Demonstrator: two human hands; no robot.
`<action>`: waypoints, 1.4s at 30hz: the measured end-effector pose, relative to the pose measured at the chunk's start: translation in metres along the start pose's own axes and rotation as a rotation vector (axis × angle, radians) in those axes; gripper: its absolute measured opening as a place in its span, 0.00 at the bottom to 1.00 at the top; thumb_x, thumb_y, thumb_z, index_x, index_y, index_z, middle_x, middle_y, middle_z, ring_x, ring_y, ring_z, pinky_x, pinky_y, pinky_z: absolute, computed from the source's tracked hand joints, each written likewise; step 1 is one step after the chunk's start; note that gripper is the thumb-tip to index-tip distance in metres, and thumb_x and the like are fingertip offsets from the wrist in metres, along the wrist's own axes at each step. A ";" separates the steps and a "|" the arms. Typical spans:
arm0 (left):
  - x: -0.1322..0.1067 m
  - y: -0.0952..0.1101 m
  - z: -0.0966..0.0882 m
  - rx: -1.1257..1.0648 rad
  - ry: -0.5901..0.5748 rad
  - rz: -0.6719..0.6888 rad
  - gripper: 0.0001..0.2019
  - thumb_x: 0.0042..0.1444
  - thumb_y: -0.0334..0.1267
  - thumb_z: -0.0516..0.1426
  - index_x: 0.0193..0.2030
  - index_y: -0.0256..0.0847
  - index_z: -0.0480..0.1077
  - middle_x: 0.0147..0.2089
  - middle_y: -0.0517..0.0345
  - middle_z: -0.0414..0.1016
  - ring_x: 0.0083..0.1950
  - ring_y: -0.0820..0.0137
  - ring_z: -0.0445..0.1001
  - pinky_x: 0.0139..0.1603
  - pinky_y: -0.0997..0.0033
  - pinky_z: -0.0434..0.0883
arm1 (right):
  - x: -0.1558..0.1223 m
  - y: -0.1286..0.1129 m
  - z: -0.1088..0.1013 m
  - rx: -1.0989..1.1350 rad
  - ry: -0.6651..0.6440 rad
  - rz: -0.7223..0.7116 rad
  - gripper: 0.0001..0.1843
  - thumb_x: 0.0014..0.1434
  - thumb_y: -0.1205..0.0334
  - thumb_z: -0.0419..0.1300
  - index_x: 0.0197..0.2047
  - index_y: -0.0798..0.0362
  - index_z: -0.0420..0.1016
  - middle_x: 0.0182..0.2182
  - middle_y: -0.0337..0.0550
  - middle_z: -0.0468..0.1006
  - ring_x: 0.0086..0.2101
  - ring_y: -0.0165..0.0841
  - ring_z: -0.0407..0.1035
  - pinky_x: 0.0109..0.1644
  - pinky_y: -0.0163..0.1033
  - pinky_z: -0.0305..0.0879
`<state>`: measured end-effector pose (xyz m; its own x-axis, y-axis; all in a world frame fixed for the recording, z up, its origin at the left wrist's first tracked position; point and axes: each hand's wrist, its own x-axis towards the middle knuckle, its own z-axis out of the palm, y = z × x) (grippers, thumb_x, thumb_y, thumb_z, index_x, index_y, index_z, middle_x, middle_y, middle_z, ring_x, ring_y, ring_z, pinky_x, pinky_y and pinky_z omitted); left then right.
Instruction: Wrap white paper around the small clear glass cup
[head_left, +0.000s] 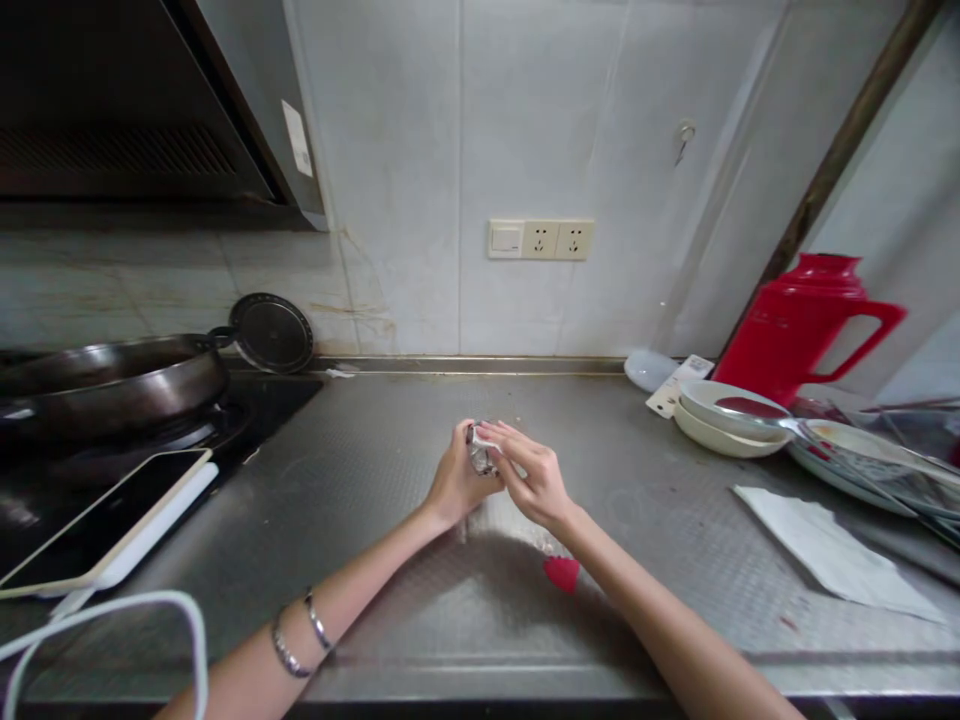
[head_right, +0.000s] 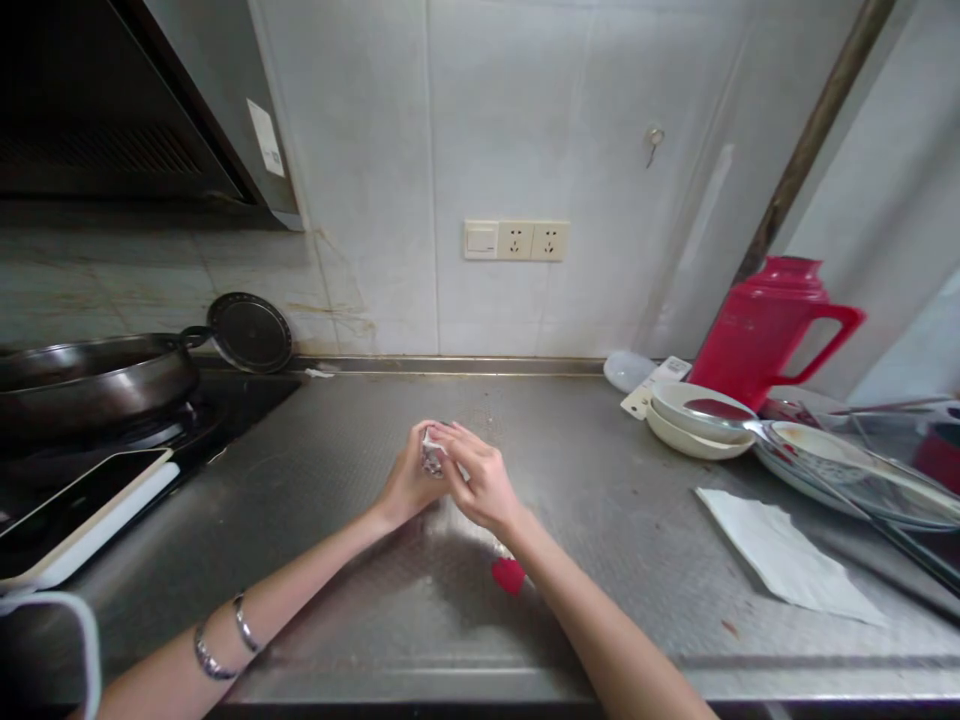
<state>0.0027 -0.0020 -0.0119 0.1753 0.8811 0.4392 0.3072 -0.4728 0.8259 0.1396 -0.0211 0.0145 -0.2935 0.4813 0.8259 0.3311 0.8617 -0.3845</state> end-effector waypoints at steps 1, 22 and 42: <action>0.001 -0.002 -0.001 0.016 0.005 -0.015 0.38 0.39 0.36 0.66 0.55 0.41 0.51 0.48 0.49 0.73 0.43 0.64 0.75 0.43 0.64 0.71 | 0.000 -0.001 -0.001 0.004 0.009 0.004 0.17 0.62 0.66 0.51 0.51 0.46 0.74 0.48 0.42 0.78 0.50 0.37 0.71 0.63 0.52 0.56; -0.008 0.010 0.004 -0.030 -0.068 0.065 0.38 0.39 0.32 0.65 0.57 0.43 0.52 0.54 0.49 0.70 0.49 0.63 0.73 0.48 0.62 0.70 | 0.000 0.002 -0.006 -0.112 -0.018 -0.031 0.18 0.63 0.67 0.49 0.53 0.49 0.72 0.49 0.46 0.76 0.52 0.36 0.69 0.57 0.45 0.66; -0.010 0.023 0.001 -0.132 -0.062 0.022 0.40 0.36 0.36 0.68 0.56 0.42 0.53 0.50 0.50 0.71 0.49 0.62 0.73 0.51 0.62 0.68 | 0.003 0.002 -0.006 0.085 0.203 0.467 0.19 0.62 0.52 0.52 0.35 0.54 0.79 0.26 0.40 0.78 0.29 0.33 0.71 0.33 0.34 0.66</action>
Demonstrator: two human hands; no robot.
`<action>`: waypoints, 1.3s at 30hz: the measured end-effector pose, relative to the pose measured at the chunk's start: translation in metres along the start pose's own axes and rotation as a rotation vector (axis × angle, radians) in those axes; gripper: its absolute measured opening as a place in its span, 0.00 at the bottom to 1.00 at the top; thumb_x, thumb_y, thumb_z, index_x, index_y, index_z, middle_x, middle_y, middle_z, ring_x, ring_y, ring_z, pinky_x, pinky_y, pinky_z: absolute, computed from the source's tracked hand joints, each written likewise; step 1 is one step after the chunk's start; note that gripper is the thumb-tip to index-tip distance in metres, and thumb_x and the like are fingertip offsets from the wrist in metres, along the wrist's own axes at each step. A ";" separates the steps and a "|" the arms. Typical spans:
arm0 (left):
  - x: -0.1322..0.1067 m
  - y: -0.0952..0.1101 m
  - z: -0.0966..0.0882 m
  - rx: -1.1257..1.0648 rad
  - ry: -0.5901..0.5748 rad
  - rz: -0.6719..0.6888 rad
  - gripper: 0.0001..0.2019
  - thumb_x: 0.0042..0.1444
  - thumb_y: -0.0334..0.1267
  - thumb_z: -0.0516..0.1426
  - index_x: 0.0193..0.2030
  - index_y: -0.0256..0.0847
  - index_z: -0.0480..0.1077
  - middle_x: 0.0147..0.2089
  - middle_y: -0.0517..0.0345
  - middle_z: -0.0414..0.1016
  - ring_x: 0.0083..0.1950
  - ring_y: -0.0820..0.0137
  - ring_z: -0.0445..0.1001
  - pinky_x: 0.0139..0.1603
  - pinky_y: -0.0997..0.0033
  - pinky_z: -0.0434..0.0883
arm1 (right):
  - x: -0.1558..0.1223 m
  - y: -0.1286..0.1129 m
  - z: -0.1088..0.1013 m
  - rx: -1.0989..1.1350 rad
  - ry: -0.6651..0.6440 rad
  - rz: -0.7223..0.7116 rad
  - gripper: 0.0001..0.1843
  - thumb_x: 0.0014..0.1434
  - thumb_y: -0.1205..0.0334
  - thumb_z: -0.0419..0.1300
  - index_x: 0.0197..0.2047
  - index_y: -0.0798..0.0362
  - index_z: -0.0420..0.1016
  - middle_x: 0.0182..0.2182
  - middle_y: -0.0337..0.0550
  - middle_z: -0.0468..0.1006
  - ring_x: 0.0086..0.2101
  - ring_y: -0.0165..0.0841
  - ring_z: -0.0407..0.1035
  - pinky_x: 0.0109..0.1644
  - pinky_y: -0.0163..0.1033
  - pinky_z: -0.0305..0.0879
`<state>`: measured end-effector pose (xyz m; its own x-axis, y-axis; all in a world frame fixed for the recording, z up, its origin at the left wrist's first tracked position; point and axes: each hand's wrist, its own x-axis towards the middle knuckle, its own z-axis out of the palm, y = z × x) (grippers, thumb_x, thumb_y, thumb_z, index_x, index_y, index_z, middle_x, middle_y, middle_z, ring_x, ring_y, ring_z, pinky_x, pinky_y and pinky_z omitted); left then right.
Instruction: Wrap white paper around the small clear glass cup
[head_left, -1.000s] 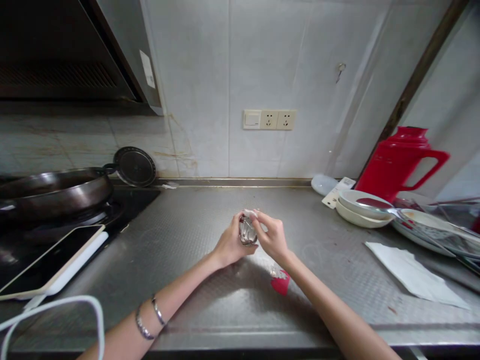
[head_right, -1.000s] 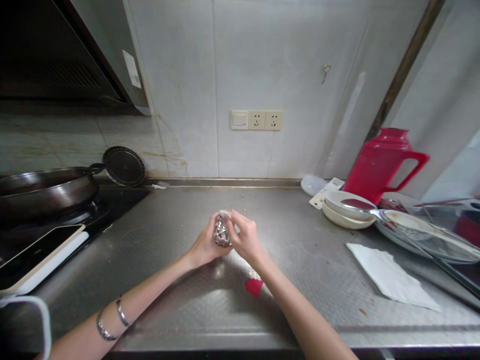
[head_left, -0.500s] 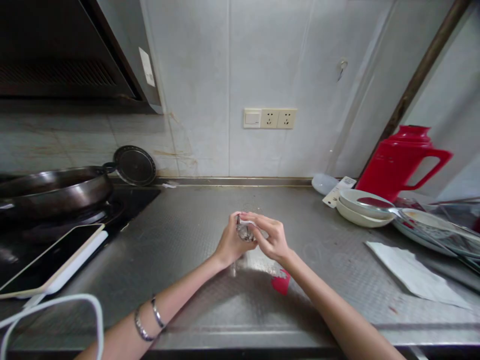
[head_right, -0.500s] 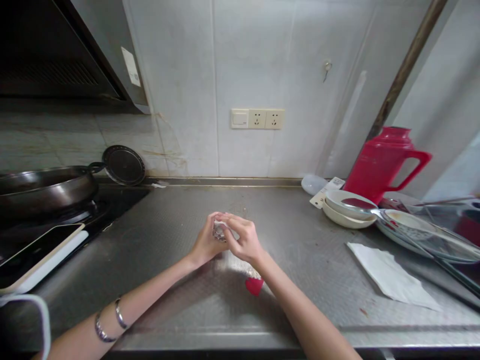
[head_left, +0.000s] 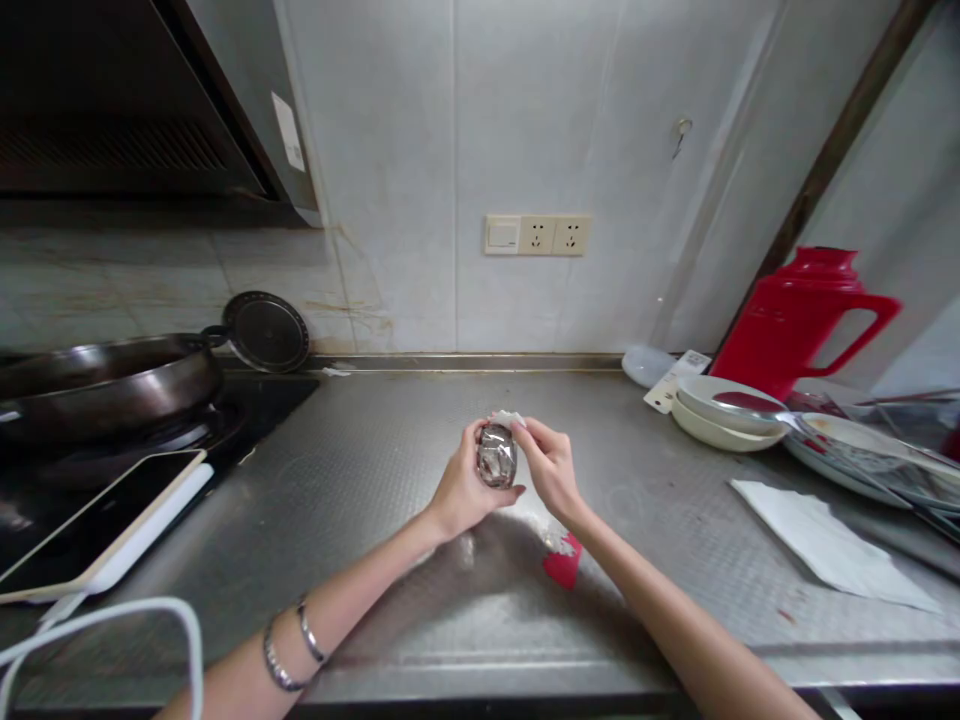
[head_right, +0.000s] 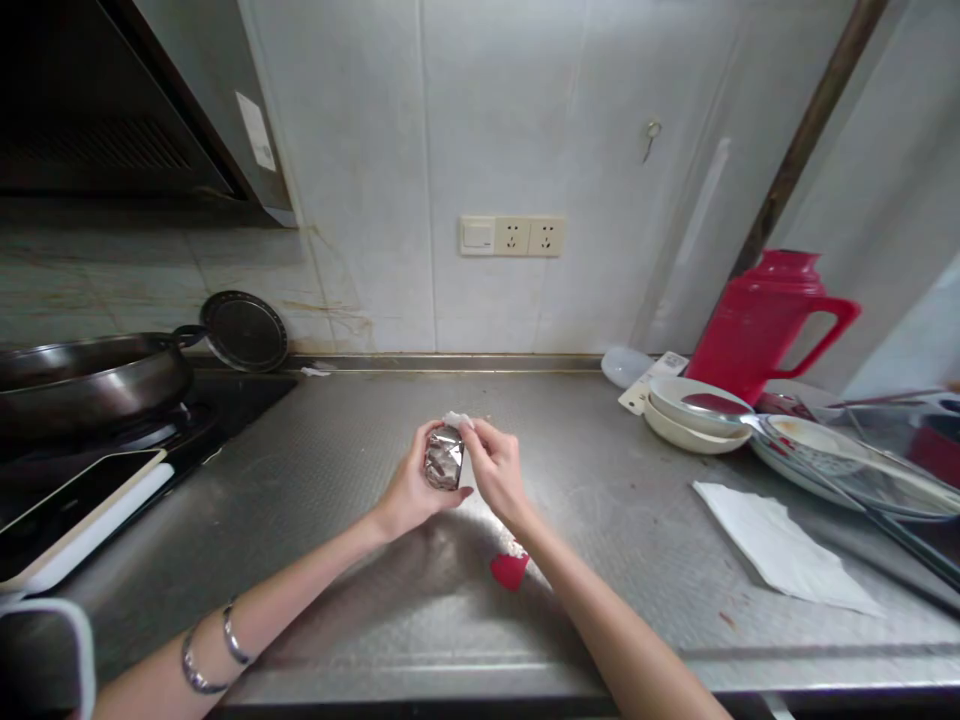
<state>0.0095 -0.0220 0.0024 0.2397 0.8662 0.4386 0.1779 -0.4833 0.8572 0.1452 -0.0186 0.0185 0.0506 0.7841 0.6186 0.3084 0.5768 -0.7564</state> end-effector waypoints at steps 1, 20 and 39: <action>0.001 -0.001 0.000 -0.021 0.012 -0.008 0.39 0.36 0.35 0.68 0.55 0.42 0.54 0.50 0.51 0.72 0.49 0.63 0.73 0.50 0.62 0.69 | -0.001 0.000 0.000 -0.013 -0.003 -0.030 0.18 0.62 0.52 0.51 0.38 0.53 0.79 0.29 0.41 0.79 0.32 0.34 0.73 0.35 0.35 0.67; 0.015 -0.001 -0.011 -0.205 0.072 -0.314 0.34 0.38 0.45 0.67 0.49 0.41 0.56 0.42 0.53 0.72 0.35 0.67 0.74 0.20 0.77 0.68 | -0.002 -0.001 -0.006 -0.242 -0.028 -0.550 0.17 0.61 0.68 0.51 0.49 0.46 0.74 0.43 0.45 0.80 0.45 0.37 0.74 0.55 0.50 0.64; 0.008 -0.024 -0.002 0.209 0.054 -0.061 0.36 0.39 0.37 0.65 0.54 0.39 0.52 0.47 0.49 0.74 0.45 0.62 0.75 0.47 0.61 0.70 | -0.003 -0.003 -0.002 -0.300 -0.298 -0.739 0.18 0.59 0.73 0.49 0.50 0.53 0.71 0.45 0.49 0.79 0.49 0.37 0.71 0.55 0.49 0.67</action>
<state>0.0051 -0.0032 -0.0140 0.1717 0.8974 0.4065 0.3855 -0.4409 0.8106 0.1456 -0.0235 0.0195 -0.5017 0.2821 0.8178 0.4050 0.9119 -0.0661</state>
